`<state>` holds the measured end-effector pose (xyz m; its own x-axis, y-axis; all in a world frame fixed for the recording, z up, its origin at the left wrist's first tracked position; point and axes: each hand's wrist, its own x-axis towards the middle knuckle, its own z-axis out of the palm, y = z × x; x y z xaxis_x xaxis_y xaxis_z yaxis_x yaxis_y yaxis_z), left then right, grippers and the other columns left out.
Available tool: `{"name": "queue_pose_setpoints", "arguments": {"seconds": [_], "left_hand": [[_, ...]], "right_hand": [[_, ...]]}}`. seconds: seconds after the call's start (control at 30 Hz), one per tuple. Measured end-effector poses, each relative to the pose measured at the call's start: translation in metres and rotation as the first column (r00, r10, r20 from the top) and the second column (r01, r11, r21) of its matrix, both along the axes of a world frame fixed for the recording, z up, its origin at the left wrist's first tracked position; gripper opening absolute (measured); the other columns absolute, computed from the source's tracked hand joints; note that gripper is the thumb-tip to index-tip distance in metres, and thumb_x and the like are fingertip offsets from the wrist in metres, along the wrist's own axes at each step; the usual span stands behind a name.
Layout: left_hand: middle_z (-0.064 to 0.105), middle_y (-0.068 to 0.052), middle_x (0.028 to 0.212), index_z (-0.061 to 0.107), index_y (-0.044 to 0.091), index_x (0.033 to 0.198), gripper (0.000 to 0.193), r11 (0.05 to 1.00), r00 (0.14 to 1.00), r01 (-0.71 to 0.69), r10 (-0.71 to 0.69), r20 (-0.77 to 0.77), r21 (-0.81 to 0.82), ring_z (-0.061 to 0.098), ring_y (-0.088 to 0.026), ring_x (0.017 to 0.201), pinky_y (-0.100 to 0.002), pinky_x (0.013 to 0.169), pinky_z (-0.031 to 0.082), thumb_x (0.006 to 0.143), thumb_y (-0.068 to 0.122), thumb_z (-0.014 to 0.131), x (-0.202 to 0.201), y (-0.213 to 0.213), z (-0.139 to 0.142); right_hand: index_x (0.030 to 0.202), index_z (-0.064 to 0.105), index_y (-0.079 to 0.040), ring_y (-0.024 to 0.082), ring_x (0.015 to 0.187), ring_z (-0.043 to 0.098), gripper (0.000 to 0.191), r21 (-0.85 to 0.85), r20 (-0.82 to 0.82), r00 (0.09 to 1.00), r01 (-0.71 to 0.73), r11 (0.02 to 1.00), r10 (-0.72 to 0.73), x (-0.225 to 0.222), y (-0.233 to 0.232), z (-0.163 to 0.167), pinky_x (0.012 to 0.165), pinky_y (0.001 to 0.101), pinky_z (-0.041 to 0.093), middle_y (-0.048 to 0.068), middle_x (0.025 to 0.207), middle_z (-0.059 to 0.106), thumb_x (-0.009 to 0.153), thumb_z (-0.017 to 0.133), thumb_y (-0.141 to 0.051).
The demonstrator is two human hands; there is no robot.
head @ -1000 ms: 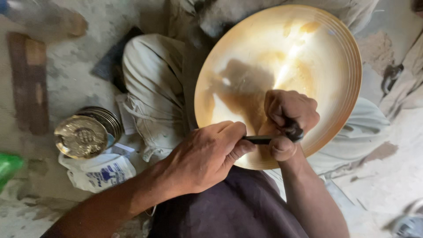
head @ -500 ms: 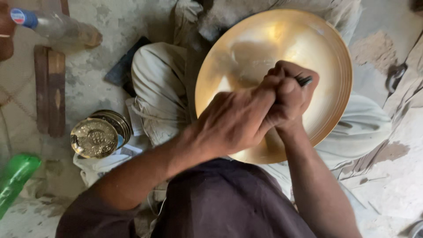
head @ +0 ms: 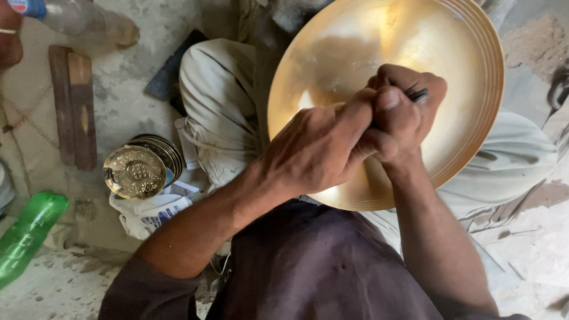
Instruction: The person sits on the floor holding a large brass plate on their lap and engraves lines into its surface with a handheld scribe, repositioning and rotating the plate between passes. They then switch to a flat file and scrape the engraved area, steadying the plate with the other hand.
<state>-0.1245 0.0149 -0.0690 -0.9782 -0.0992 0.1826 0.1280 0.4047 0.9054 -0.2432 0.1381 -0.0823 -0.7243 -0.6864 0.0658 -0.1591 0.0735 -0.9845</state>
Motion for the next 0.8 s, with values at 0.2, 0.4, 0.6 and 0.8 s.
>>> {"name": "queue_pose_setpoints", "arguments": {"seconds": [0.2, 0.4, 0.6, 0.8], "left_hand": [[0.059, -0.006, 0.079, 0.044, 0.000, 0.132, 0.045, 0.993, 0.993, -0.052, 0.041, -0.113, -0.101, 0.066, -0.016, 0.065, -0.027, 0.058, 0.057, 0.120, 0.043, 0.044, -0.001, 0.001, -0.012], [0.061, -0.007, 0.080, 0.045, 0.001, 0.130, 0.039, 0.990, 0.990, -0.087, 0.073, -0.123, -0.111, 0.069, -0.019, 0.070, -0.030, 0.062, 0.058, 0.118, 0.038, 0.050, 0.003, 0.003, -0.013], [0.060, -0.007, 0.081, 0.046, -0.001, 0.133, 0.041, 0.979, 0.979, -0.116, 0.085, -0.185, -0.166, 0.067, -0.019, 0.070, -0.030, 0.061, 0.058, 0.115, 0.034, 0.059, -0.002, 0.002, -0.013], [0.058, -0.006, 0.074, 0.049, 0.000, 0.122, 0.038, 0.971, 0.983, -0.102, 0.065, -0.171, -0.218, 0.064, -0.018, 0.064, -0.032, 0.055, 0.052, 0.112, 0.034, 0.063, -0.002, 0.002, -0.021]], "right_hand": [[0.071, 0.023, -0.007, 0.015, 0.050, 0.034, 0.066, 0.049, -0.440, 0.898, 0.047, 0.998, -0.020, -0.004, -0.002, -0.011, 0.047, 0.0329, 0.025, 0.003, 0.064, 0.032, 0.113, 0.028, -0.058], [0.069, 0.023, -0.003, 0.018, 0.050, 0.025, 0.066, 0.004, -0.281, 0.960, 0.018, 1.000, -0.016, -0.002, 0.004, -0.013, 0.047, 0.0351, 0.019, 0.005, 0.060, 0.028, 0.113, 0.038, -0.050], [0.077, 0.027, 0.000, 0.020, 0.051, 0.031, 0.050, 0.022, -0.544, 0.839, 0.024, 0.999, -0.008, -0.005, 0.001, -0.010, 0.051, 0.0377, 0.021, 0.007, 0.066, 0.032, 0.110, 0.039, -0.036], [0.073, 0.025, -0.004, 0.020, 0.052, 0.025, 0.042, 0.025, -0.516, 0.855, 0.088, 0.996, -0.062, -0.004, 0.007, -0.018, 0.054, 0.0398, 0.019, 0.007, 0.062, 0.025, 0.105, 0.040, -0.026]]}}
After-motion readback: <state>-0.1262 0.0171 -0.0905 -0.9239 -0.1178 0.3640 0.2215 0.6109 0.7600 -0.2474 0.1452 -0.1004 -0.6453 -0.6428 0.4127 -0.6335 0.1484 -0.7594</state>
